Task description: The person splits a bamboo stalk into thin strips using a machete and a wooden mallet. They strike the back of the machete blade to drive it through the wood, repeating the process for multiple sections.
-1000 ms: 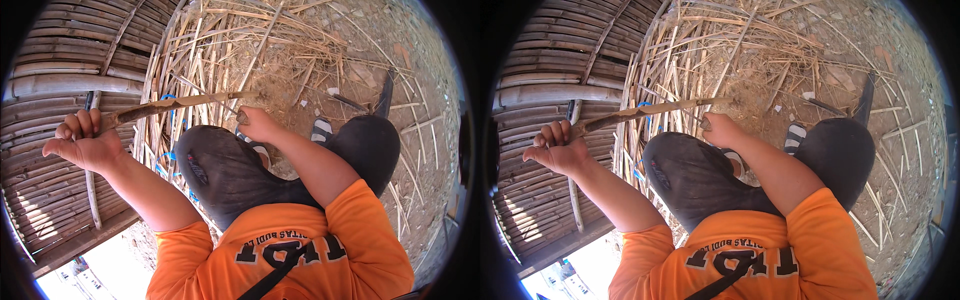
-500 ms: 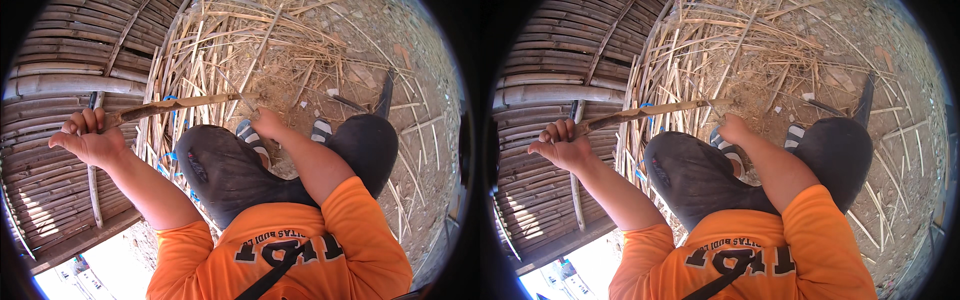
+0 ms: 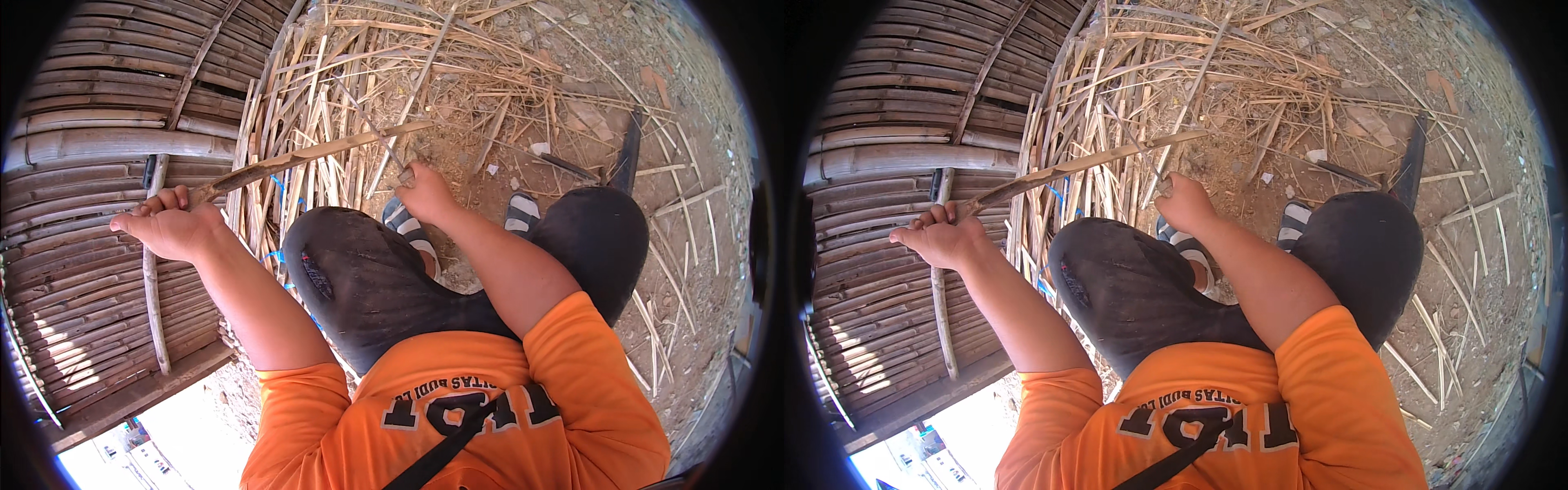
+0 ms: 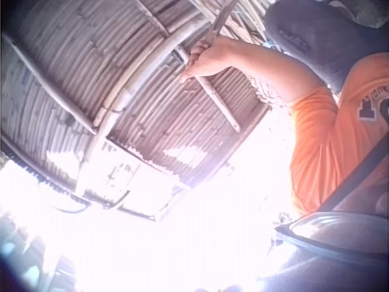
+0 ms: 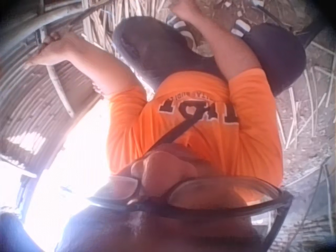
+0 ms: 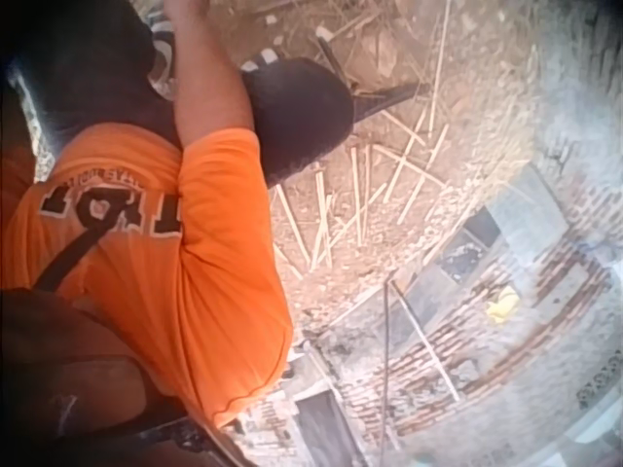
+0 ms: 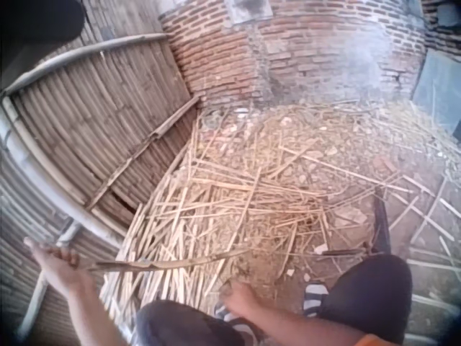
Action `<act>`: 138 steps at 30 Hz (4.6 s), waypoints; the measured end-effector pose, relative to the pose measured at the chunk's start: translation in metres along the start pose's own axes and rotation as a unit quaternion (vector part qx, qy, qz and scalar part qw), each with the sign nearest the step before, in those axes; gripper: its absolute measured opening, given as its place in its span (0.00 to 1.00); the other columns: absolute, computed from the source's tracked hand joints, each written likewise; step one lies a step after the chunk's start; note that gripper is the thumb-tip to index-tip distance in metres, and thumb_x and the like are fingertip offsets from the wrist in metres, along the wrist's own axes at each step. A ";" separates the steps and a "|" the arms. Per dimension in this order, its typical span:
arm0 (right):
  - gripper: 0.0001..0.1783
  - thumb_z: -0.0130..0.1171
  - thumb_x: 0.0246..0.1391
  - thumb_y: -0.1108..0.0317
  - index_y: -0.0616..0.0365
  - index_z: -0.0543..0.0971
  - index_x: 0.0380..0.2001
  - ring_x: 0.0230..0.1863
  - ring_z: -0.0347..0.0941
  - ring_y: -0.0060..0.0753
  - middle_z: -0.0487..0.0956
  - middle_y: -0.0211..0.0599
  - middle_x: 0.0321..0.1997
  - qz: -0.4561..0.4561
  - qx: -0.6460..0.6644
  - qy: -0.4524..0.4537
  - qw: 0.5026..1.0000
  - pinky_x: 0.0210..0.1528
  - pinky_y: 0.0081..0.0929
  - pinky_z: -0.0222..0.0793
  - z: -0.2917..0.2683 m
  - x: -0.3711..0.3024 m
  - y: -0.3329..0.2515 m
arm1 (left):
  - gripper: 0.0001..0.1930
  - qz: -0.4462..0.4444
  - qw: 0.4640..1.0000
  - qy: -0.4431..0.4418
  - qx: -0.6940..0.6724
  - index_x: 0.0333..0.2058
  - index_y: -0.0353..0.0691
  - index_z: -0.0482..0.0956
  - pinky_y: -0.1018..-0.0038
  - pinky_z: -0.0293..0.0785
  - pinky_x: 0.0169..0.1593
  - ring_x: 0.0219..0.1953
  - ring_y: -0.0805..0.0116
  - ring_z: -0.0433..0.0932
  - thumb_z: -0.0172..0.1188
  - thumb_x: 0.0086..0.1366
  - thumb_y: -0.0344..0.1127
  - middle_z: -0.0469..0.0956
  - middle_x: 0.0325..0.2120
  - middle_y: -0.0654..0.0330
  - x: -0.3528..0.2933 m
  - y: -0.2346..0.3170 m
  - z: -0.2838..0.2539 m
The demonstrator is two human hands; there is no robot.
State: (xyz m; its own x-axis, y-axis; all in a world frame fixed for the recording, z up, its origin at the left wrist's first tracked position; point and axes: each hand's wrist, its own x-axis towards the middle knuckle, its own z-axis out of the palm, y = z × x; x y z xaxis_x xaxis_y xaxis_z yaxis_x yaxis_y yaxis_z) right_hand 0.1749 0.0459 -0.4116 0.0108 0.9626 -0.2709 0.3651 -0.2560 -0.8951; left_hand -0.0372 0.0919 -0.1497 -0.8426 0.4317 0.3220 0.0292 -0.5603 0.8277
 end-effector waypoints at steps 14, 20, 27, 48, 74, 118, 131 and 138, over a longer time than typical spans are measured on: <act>0.18 0.65 0.49 0.67 0.63 0.74 0.42 0.37 0.79 0.64 0.81 0.58 0.32 -0.184 0.032 0.010 0.982 0.41 0.52 0.74 0.017 -0.023 -0.035 | 0.27 -0.016 0.997 -0.040 -0.058 0.24 0.49 0.59 0.75 0.48 0.27 0.19 0.74 0.50 0.39 0.75 0.64 0.56 0.18 0.69 -0.021 0.008 0.029; 0.19 0.64 0.48 0.66 0.63 0.74 0.42 0.40 0.79 0.64 0.81 0.59 0.32 -0.109 -0.035 -0.048 0.992 0.43 0.51 0.74 0.015 -0.002 -0.012 | 0.26 -0.050 0.998 0.043 -0.010 0.25 0.49 0.60 0.73 0.51 0.27 0.21 0.73 0.50 0.39 0.76 0.61 0.56 0.18 0.69 -0.003 0.006 0.027; 0.22 0.65 0.48 0.65 0.64 0.75 0.46 0.40 0.79 0.62 0.80 0.60 0.33 -0.179 -0.006 -0.031 0.983 0.43 0.49 0.74 0.009 -0.022 -0.047 | 0.26 -0.037 0.998 0.032 -0.025 0.26 0.49 0.60 0.73 0.51 0.26 0.20 0.73 0.50 0.35 0.78 0.61 0.56 0.18 0.70 -0.002 0.000 0.016; 0.16 0.62 0.48 0.69 0.61 0.75 0.41 0.42 0.79 0.63 0.81 0.58 0.34 -0.061 -0.065 -0.063 0.994 0.45 0.52 0.74 0.026 -0.008 0.019 | 0.26 -0.041 0.995 0.080 0.036 0.25 0.49 0.59 0.73 0.50 0.25 0.19 0.73 0.47 0.30 0.79 0.59 0.54 0.16 0.71 -0.009 0.002 0.025; 0.18 0.61 0.49 0.68 0.65 0.76 0.43 0.43 0.79 0.61 0.82 0.57 0.37 -0.140 -0.026 -0.061 0.988 0.47 0.50 0.75 0.005 -0.026 -0.041 | 0.25 -0.028 0.999 0.043 -0.008 0.26 0.47 0.60 0.73 0.50 0.25 0.19 0.72 0.48 0.30 0.79 0.57 0.52 0.16 0.71 -0.002 0.001 0.011; 0.16 0.62 0.48 0.68 0.64 0.77 0.39 0.44 0.78 0.62 0.81 0.58 0.38 0.014 -0.056 -0.010 0.998 0.48 0.51 0.74 0.024 0.002 0.036 | 0.25 -0.040 0.998 0.042 0.003 0.27 0.47 0.59 0.73 0.52 0.26 0.20 0.72 0.49 0.30 0.79 0.57 0.52 0.17 0.70 0.002 -0.002 0.007; 0.19 0.62 0.49 0.69 0.62 0.75 0.45 0.43 0.79 0.63 0.81 0.59 0.38 0.018 -0.101 0.000 0.995 0.46 0.51 0.74 0.027 -0.002 0.062 | 0.26 -0.030 0.996 0.070 0.050 0.25 0.47 0.59 0.73 0.51 0.25 0.20 0.72 0.49 0.29 0.79 0.57 0.52 0.17 0.70 -0.014 0.001 0.024; 0.20 0.62 0.49 0.68 0.64 0.75 0.46 0.44 0.79 0.63 0.81 0.60 0.38 -0.020 -0.053 -0.016 0.998 0.47 0.50 0.75 0.017 -0.009 0.016 | 0.26 -0.037 0.998 0.047 -0.002 0.25 0.47 0.58 0.73 0.50 0.25 0.19 0.72 0.49 0.29 0.80 0.56 0.52 0.17 0.70 0.003 -0.002 0.004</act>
State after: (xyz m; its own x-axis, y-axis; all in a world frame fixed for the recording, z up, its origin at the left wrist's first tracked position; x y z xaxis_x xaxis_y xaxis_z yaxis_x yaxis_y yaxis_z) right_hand 0.1652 0.0312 -0.4296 -0.0343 0.9680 -0.2487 0.4609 -0.2055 -0.8633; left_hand -0.0378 0.0968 -0.1488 -0.8886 0.4046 0.2160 -0.0368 -0.5324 0.8457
